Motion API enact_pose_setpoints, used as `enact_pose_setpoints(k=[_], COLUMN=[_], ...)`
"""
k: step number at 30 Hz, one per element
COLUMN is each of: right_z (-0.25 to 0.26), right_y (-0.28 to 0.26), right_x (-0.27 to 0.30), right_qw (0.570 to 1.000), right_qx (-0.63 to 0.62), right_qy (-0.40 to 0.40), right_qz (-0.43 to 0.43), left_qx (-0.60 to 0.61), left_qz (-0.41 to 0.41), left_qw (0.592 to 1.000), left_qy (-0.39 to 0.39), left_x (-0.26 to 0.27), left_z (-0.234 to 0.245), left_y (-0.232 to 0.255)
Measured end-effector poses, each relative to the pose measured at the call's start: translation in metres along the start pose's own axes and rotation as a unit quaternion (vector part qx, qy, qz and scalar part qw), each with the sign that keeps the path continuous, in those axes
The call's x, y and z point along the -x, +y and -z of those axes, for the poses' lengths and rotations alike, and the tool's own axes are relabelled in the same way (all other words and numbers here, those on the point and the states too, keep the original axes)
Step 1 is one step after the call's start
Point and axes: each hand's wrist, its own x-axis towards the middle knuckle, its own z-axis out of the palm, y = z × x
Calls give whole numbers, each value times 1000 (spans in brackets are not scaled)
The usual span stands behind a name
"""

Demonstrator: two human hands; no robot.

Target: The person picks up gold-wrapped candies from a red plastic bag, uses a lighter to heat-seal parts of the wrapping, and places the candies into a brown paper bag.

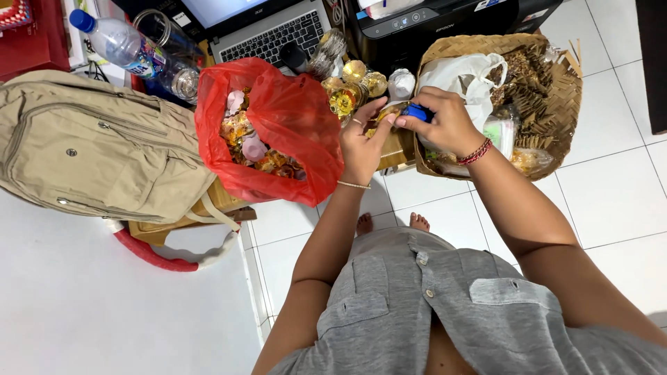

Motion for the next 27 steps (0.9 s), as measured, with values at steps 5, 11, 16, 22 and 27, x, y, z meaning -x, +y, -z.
enact_pose_setpoints(k=[5, 11, 16, 22, 27], right_z=[5, 23, 21, 4, -14], right_y=[-10, -33, -41, -31, -25], right_x=[-6, -15, -23, -30, -39], right_qw=[1000, 998, 992, 981, 970], right_qx=[-24, 22, 77, 126, 165], right_qy=[-16, -38, -69, -103, -132], right_qz=[5, 39, 70, 101, 123], left_qx=[39, -11, -65, -144, -105], left_qz=[59, 148, 108, 26, -15], left_qw=[997, 989, 990, 984, 988], left_qy=[20, -24, -69, -100, -108], left_x=[-1, -12, -16, -17, -11], left_z=[-1, 16, 21, 32, 51], left_y=[-16, -23, -13, -9, 6])
